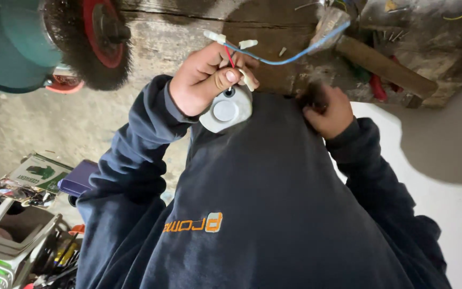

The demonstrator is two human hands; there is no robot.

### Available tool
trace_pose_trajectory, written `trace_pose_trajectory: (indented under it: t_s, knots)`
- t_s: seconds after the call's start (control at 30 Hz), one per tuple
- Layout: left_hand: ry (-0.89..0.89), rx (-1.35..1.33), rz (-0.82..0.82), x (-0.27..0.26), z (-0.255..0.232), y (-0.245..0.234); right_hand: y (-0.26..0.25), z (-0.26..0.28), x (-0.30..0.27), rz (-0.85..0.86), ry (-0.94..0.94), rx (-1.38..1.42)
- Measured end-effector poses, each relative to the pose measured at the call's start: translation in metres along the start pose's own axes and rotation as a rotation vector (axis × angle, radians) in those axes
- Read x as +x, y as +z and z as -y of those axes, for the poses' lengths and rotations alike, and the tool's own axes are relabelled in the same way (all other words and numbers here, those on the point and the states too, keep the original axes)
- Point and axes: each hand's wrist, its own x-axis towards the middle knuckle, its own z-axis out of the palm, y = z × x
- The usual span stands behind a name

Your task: The person works on electrical wiring at a cluttered workbench, using pliers to strip insulation from wires and a screwdriver to connect them to a small cylindrical component. They handle multiple colored wires, including green, yellow, red, and blue, and use wire connectors to join them.

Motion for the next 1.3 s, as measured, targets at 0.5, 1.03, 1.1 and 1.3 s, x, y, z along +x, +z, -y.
trace_pose_trajectory:
  t_s: [0.5,1.03,1.1,1.3]
  knots:
    - [0.001,-0.215,-0.055,0.006,0.009,-0.003,-0.032,0.158,0.079,-0.071,-0.57,-0.732]
    - [-0.093,-0.212,-0.038,0.007,0.006,-0.001,-0.029,0.15,0.09,-0.111,-0.668,-0.936]
    - [-0.068,-0.231,-0.043,0.009,0.008,-0.001,-0.029,0.147,0.09,-0.106,-0.662,-0.935]
    - [-0.034,-0.182,-0.019,0.01,0.002,-0.001,-0.041,0.155,0.099,-0.107,-0.663,-0.913]
